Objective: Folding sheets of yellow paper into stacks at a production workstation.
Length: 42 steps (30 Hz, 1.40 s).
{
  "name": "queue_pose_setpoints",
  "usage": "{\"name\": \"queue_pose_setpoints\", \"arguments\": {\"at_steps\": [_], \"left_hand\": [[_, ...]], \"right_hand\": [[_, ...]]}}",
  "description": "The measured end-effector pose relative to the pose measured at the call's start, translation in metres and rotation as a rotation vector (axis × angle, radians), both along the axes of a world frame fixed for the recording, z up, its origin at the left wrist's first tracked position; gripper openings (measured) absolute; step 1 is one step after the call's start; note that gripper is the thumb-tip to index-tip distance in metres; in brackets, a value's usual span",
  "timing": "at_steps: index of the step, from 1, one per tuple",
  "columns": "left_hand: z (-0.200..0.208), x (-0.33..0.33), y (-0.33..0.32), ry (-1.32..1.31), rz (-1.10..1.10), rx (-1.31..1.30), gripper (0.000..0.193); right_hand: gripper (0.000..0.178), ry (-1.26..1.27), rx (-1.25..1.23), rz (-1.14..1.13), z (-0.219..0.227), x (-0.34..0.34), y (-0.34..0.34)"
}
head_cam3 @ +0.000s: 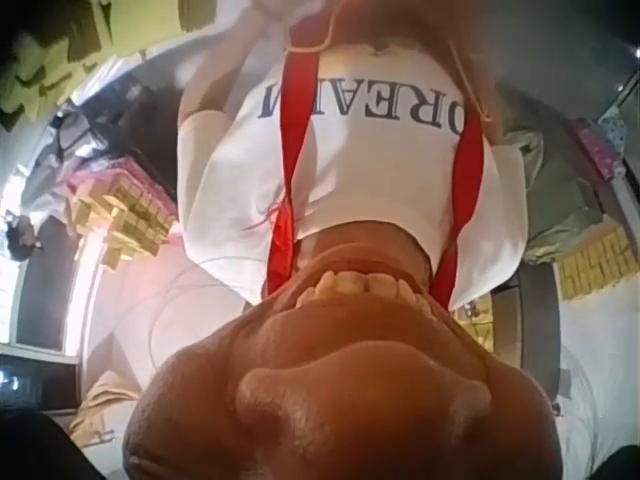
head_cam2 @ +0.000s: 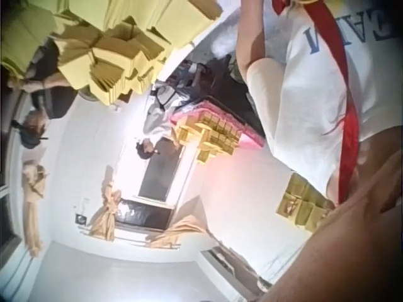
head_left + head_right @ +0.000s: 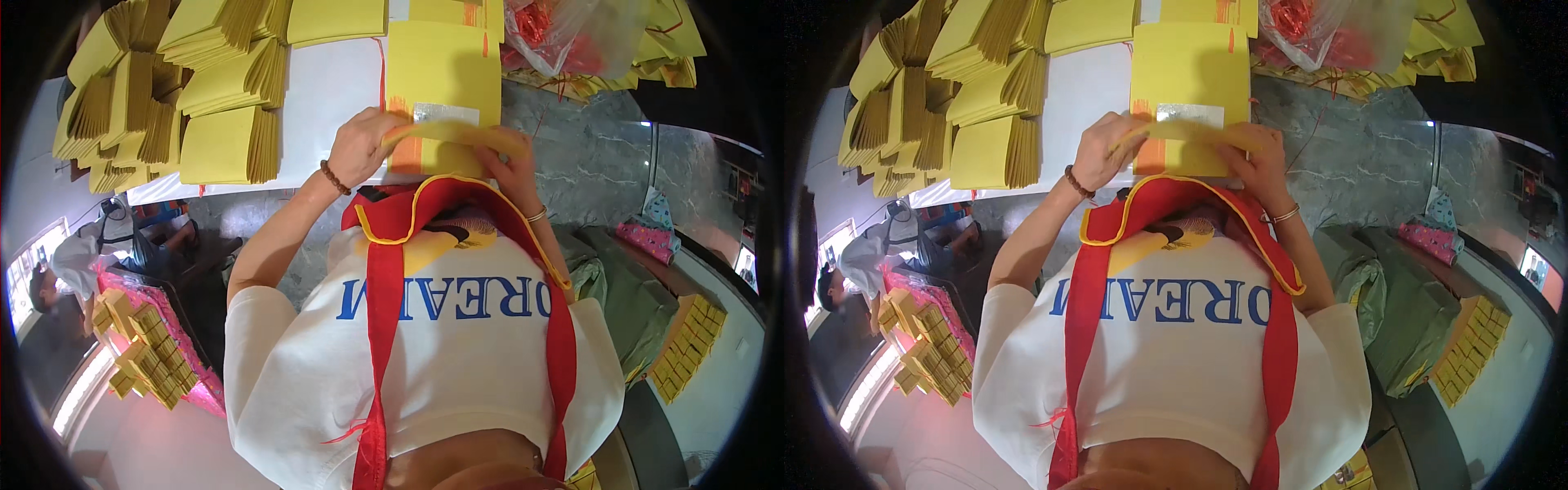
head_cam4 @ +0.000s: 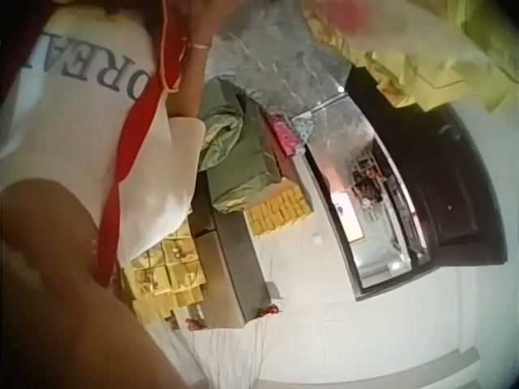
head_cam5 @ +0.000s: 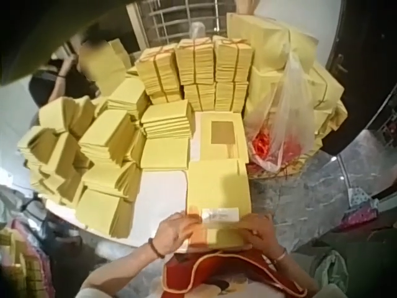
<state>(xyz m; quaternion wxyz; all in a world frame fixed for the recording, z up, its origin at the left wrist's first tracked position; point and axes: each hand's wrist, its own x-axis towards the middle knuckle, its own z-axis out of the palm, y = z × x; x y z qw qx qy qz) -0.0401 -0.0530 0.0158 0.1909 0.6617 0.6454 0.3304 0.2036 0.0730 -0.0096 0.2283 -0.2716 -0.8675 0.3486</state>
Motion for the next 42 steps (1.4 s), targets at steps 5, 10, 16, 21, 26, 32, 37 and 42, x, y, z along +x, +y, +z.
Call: {"name": "queue_pose_setpoints", "arguments": {"at_steps": [5, 10, 16, 21, 26, 32, 37, 42], "left_hand": [[-0.018, -0.003, 0.025, -0.446, 0.299, -0.257, 0.029], [-0.032, -0.008, 0.036, -0.696, 0.356, -0.344, 0.031], [-0.031, -0.009, 0.044, -0.676, 0.388, -0.388, 0.029], [-0.019, -0.005, 0.048, -0.691, 0.448, -0.383, 0.028], [-0.024, -0.007, 0.05, -0.499, 0.508, -0.378, 0.03], [-0.031, -0.008, 0.051, -0.547, 0.524, -0.327, 0.03], [-0.01, 0.005, 0.043, -0.641, 0.568, -0.255, 0.032], [-0.002, 0.009, 0.037, -0.47, 0.569, -0.227, 0.04]], "right_hand": [[0.036, 0.162, -0.49, -0.281, 0.011, -0.028, 0.005], [0.034, 0.248, -0.514, -0.326, 0.02, -0.034, 0.013], [0.031, 0.118, -0.483, -0.37, 0.017, -0.036, 0.012], [0.035, 0.182, -0.459, -0.423, 0.009, -0.04, 0.013], [0.035, 0.192, -0.503, -0.442, 0.006, -0.043, 0.013], [0.035, 0.156, -0.561, -0.475, 0.005, -0.044, 0.013], [0.035, 0.188, -0.458, -0.466, -0.004, -0.044, 0.014], [0.035, 0.205, -0.47, -0.45, -0.002, -0.045, 0.016]]}}
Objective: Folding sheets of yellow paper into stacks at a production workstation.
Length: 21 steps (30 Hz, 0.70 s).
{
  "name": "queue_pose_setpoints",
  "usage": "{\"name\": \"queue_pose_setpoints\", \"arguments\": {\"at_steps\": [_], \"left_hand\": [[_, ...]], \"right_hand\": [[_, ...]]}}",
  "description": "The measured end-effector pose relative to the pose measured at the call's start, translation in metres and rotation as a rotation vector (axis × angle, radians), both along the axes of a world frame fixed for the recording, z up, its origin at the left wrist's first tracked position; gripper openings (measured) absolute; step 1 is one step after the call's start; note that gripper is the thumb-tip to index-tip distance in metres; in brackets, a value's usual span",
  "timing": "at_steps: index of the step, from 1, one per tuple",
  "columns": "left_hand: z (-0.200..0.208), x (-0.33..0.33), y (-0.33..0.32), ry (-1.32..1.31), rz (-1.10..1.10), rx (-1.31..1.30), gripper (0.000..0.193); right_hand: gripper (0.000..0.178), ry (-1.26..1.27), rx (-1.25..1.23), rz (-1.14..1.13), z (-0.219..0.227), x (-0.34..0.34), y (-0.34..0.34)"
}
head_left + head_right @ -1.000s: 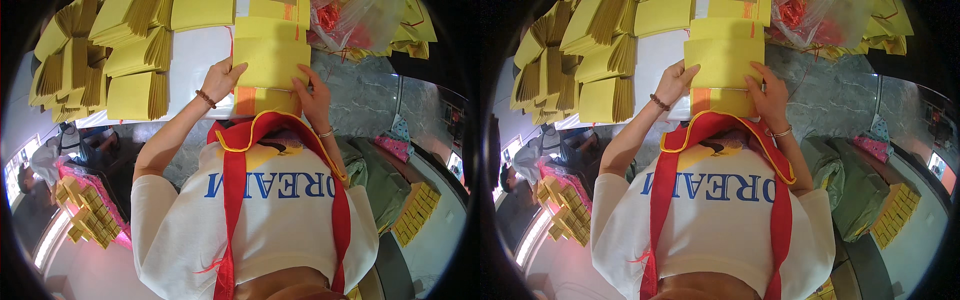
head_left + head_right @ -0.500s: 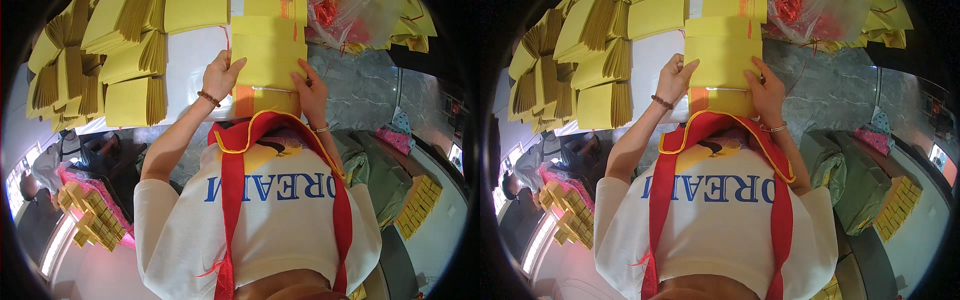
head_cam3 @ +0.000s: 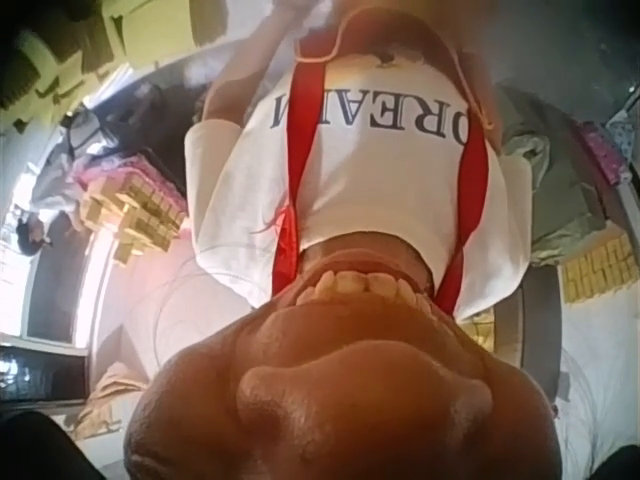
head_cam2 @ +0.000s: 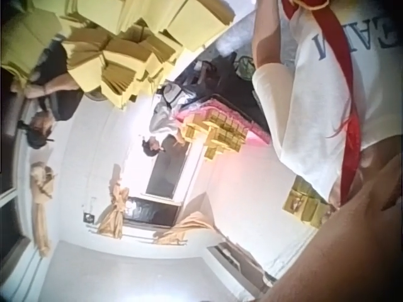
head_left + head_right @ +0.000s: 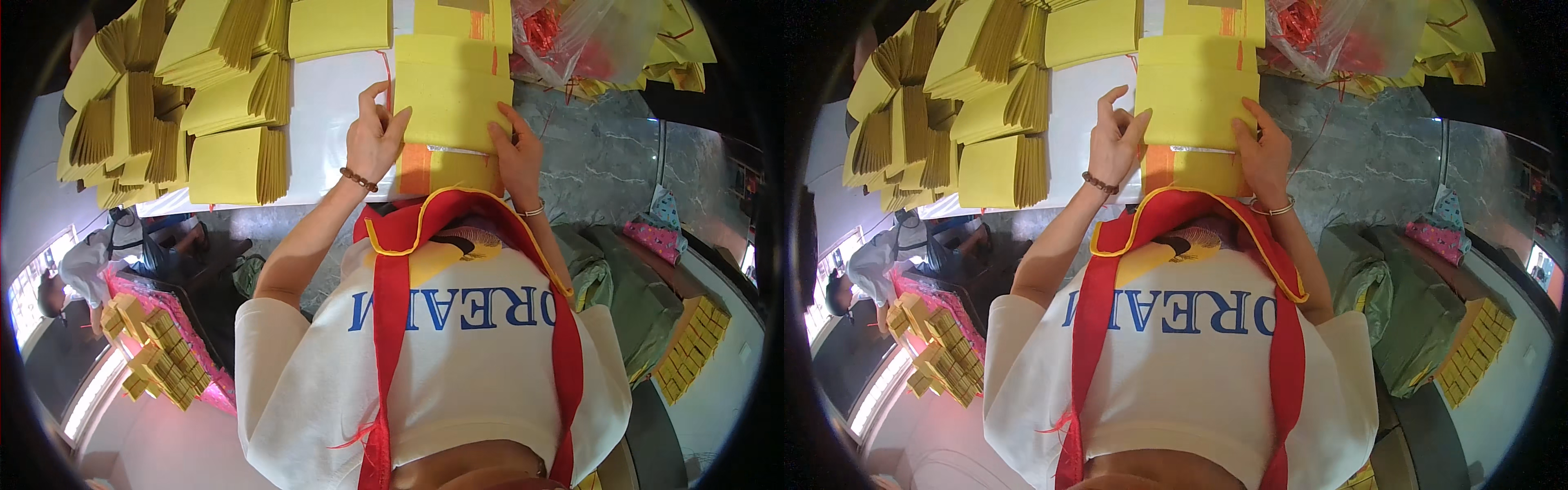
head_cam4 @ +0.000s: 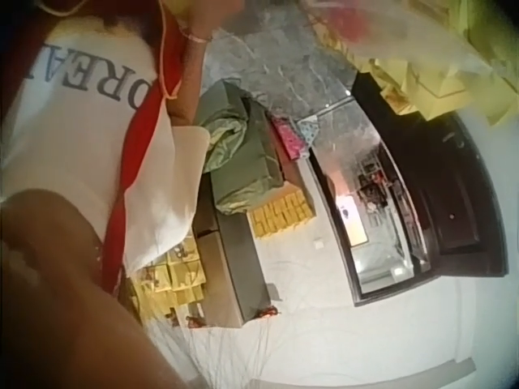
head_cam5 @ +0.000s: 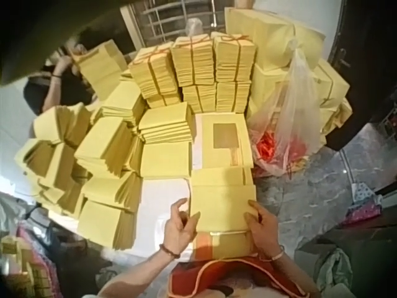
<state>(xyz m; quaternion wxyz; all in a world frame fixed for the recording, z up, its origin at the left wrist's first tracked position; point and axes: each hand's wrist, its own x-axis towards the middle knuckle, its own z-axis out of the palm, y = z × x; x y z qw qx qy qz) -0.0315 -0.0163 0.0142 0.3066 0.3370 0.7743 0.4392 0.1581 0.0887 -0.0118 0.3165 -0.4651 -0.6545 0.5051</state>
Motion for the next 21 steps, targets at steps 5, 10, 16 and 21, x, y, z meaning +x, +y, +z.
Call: {"name": "queue_pose_setpoints", "arguments": {"at_steps": [5, 10, 16, 21], "left_hand": [[0.022, 0.0, 0.019, 0.793, -0.208, 0.243, 0.046], [0.009, 0.021, 0.05, 1.012, -0.58, 0.151, 0.065], [-0.016, 0.023, 0.051, 1.002, -0.596, 0.092, 0.069], [-0.02, 0.018, 0.05, 1.05, -0.604, 0.127, 0.066]], "right_hand": [[0.036, -0.034, -0.038, -0.019, 0.004, -0.001, -0.001], [0.035, 0.019, -0.025, -0.036, 0.002, -0.001, -0.002], [0.043, -0.366, 0.173, 0.064, 0.026, 0.013, -0.01], [0.053, -0.687, 0.804, 0.491, 0.003, 0.028, -0.026]]}}
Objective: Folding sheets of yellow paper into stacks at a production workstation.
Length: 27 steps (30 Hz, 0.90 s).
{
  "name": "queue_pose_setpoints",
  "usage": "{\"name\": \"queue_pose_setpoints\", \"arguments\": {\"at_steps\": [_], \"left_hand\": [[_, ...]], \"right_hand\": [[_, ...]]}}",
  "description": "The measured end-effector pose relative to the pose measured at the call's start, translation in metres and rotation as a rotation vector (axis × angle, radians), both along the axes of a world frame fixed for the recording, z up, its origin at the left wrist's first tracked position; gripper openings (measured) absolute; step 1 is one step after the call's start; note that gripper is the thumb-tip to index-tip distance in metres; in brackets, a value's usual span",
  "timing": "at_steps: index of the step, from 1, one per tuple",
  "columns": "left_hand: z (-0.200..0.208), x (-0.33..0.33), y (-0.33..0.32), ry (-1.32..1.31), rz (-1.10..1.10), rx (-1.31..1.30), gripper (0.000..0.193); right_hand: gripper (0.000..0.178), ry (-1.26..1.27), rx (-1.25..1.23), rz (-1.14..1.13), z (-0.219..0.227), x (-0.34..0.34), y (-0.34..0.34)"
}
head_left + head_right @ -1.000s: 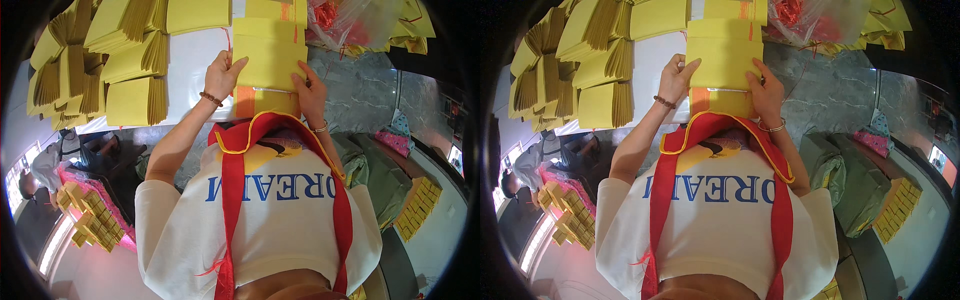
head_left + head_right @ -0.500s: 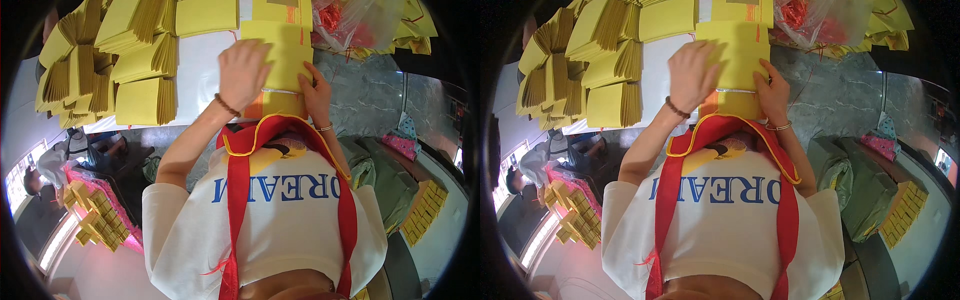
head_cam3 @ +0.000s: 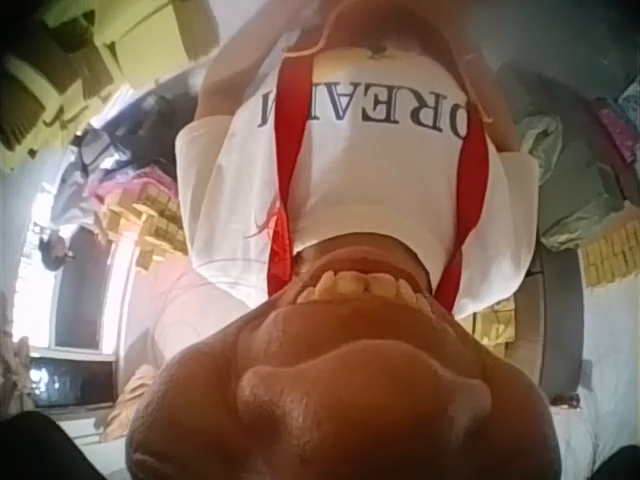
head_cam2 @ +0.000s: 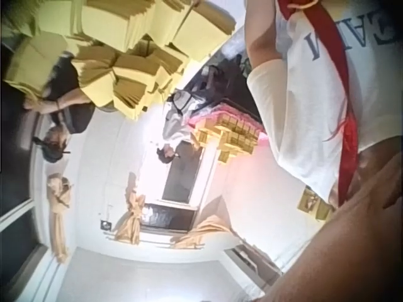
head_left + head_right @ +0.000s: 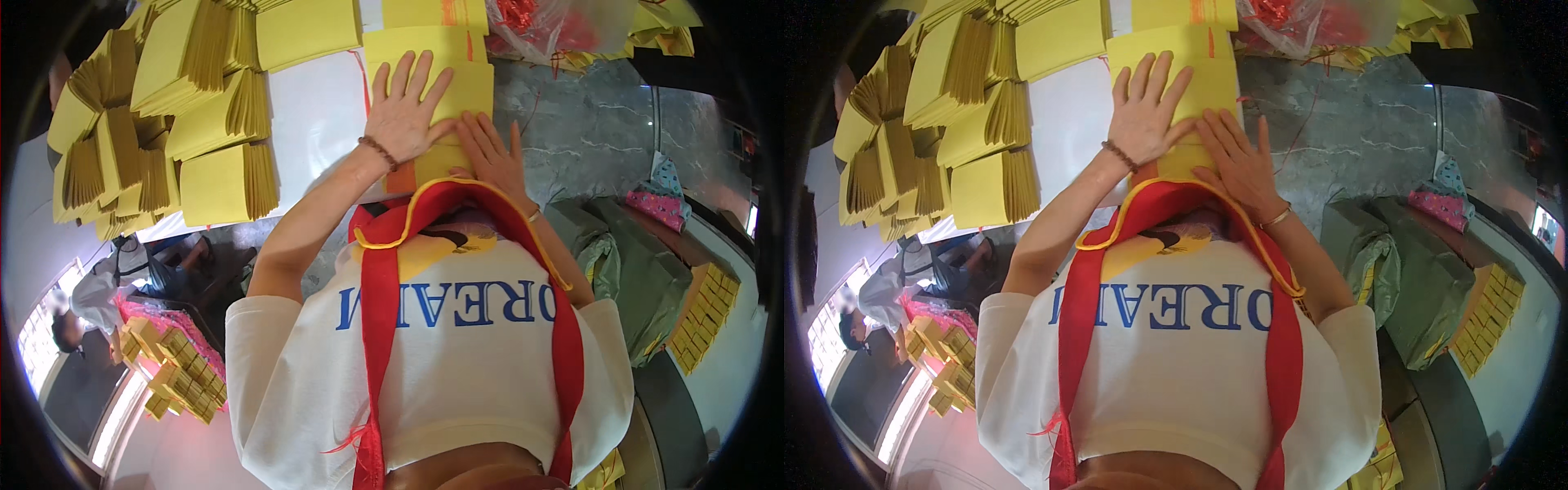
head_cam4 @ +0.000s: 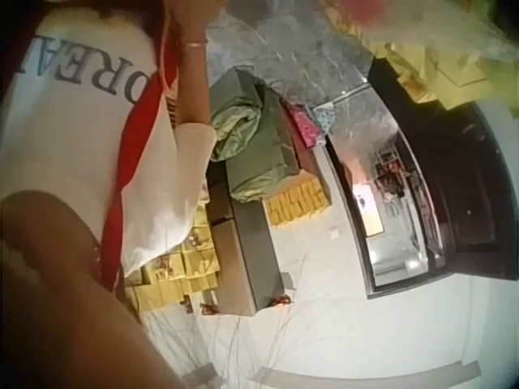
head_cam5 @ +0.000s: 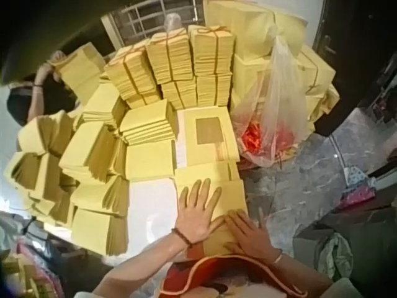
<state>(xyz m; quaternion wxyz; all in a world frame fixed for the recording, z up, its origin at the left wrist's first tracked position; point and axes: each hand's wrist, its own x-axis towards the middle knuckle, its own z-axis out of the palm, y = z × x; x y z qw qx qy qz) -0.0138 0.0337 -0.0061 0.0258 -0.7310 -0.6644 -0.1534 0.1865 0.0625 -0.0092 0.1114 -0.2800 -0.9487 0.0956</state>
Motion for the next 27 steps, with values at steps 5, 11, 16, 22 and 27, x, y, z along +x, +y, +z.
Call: {"name": "queue_pose_setpoints", "arguments": {"at_steps": [5, 11, 16, 22, 27], "left_hand": [[0.018, -0.017, -0.012, -0.236, -0.239, 0.026, 0.059], [0.025, 0.004, -0.022, 0.2, -0.261, -0.06, 0.059], [0.015, 0.005, -0.01, 0.238, -0.209, 0.047, 0.057], [0.08, -0.073, 0.0, -0.393, -0.041, 0.199, 0.054], [0.054, -0.153, 0.018, 0.167, 0.13, 0.202, 0.051]], "right_hand": [[0.053, 0.009, -0.064, -0.016, 0.004, -0.004, -0.001], [0.046, 0.225, -0.473, -0.037, 0.009, 0.007, 0.017], [0.032, 1.019, -1.157, -0.455, 0.007, 0.013, 0.045], [0.026, 1.141, -1.188, -0.688, -0.019, 0.024, 0.036], [0.026, 1.105, -1.238, -0.7, -0.038, 0.022, 0.033]]}}
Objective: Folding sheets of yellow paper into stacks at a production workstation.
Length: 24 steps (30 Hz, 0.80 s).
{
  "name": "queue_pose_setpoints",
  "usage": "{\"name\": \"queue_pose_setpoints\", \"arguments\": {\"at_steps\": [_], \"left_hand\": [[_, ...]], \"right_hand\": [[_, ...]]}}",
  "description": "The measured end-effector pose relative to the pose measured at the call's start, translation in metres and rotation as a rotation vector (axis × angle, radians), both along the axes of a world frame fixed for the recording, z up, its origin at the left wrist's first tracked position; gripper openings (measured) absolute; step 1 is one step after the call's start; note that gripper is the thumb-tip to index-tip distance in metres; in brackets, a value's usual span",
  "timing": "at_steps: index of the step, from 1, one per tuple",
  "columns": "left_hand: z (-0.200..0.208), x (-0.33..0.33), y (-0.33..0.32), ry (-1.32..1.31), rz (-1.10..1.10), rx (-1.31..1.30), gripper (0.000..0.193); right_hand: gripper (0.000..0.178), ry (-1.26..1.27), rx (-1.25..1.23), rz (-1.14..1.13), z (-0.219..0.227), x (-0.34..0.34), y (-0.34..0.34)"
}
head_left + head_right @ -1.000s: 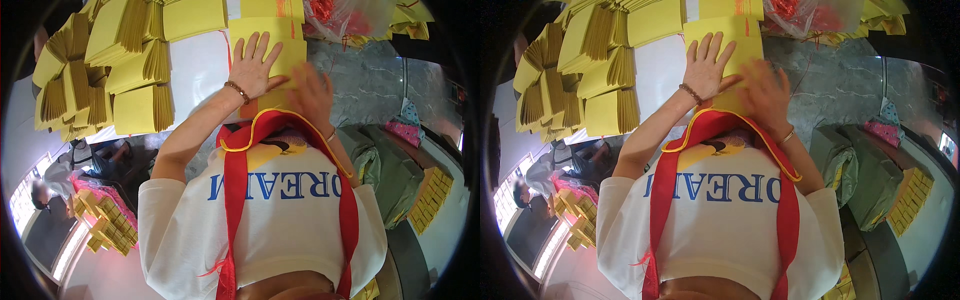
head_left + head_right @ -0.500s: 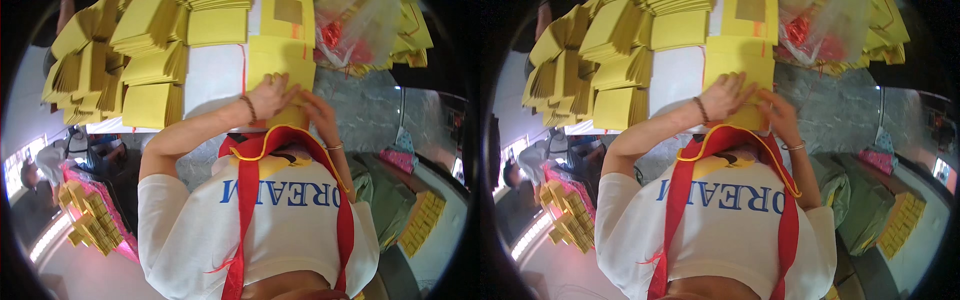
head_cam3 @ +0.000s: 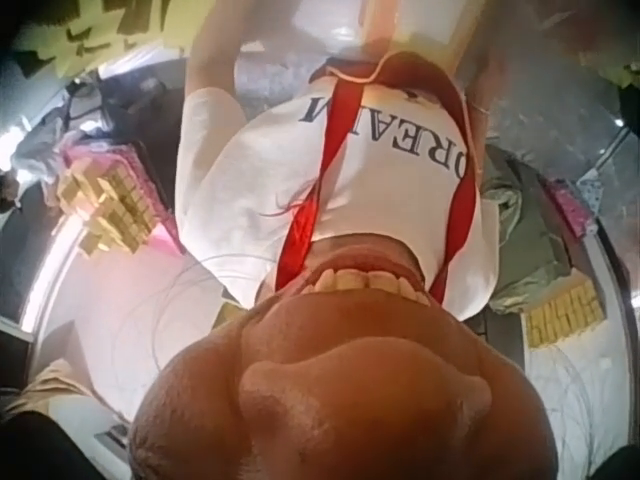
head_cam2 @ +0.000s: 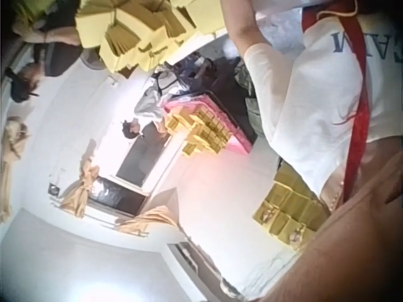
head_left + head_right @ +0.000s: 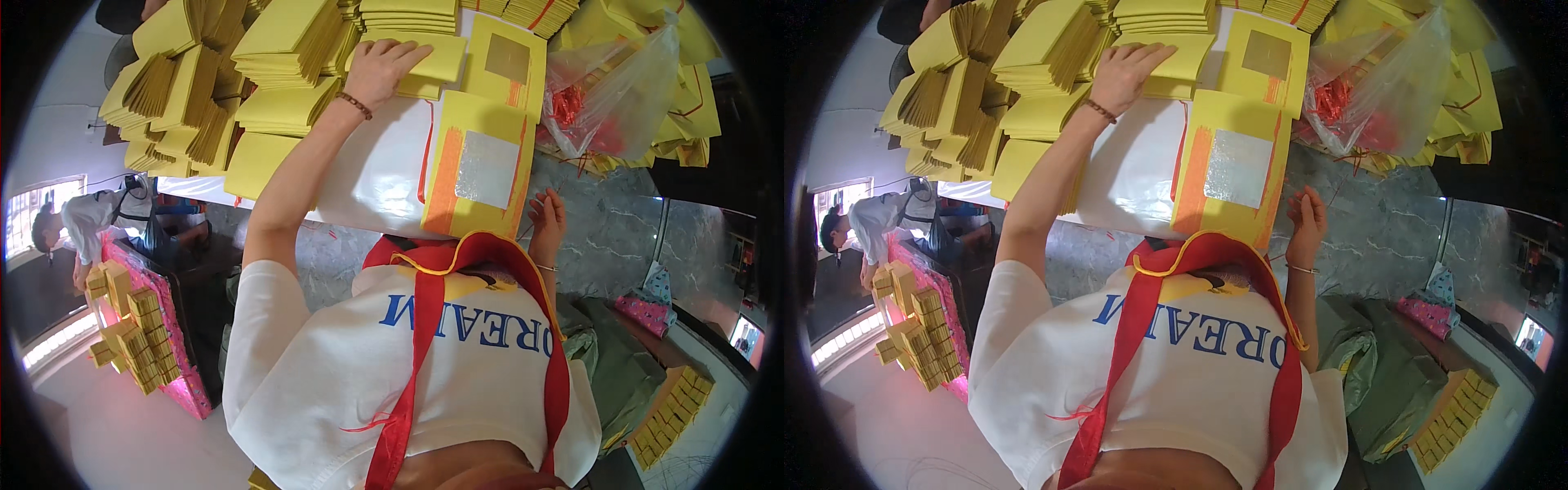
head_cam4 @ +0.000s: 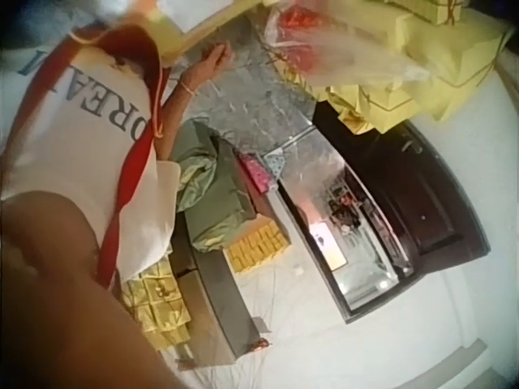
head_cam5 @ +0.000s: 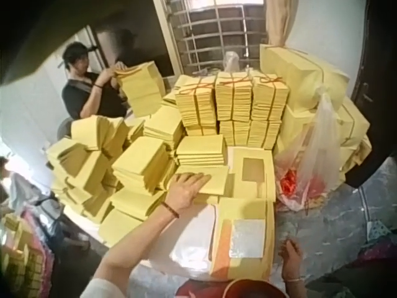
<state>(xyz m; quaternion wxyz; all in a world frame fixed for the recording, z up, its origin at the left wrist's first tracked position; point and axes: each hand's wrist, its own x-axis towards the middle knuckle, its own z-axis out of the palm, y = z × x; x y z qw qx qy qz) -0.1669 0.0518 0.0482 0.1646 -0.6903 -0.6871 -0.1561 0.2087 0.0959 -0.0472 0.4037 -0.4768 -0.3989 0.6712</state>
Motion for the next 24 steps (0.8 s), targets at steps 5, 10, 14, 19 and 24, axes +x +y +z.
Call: {"name": "queue_pose_setpoints", "arguments": {"at_steps": [5, 10, 14, 19, 24], "left_hand": [[-0.066, -0.027, 0.007, 0.079, 0.11, -0.154, 0.048], [-0.075, -0.028, 0.006, 0.027, 0.08, -0.276, 0.05], [-0.089, -0.02, 0.001, 0.03, 0.124, -0.325, 0.057], [-0.094, -0.027, 0.002, 0.008, 0.136, -0.341, 0.069], [-0.064, -0.034, 0.007, -0.039, 0.119, -0.574, 0.07]], "right_hand": [[0.024, -0.051, -0.019, 0.009, 0.002, -0.01, -0.002], [0.023, -0.059, -0.049, 0.015, -0.01, -0.005, -0.004], [0.023, -0.049, -0.059, 0.042, -0.016, -0.008, -0.002], [0.023, 0.001, -0.025, 0.067, -0.01, -0.016, -0.004], [0.024, -0.035, 0.004, 0.068, 0.005, -0.009, -0.004]]}}
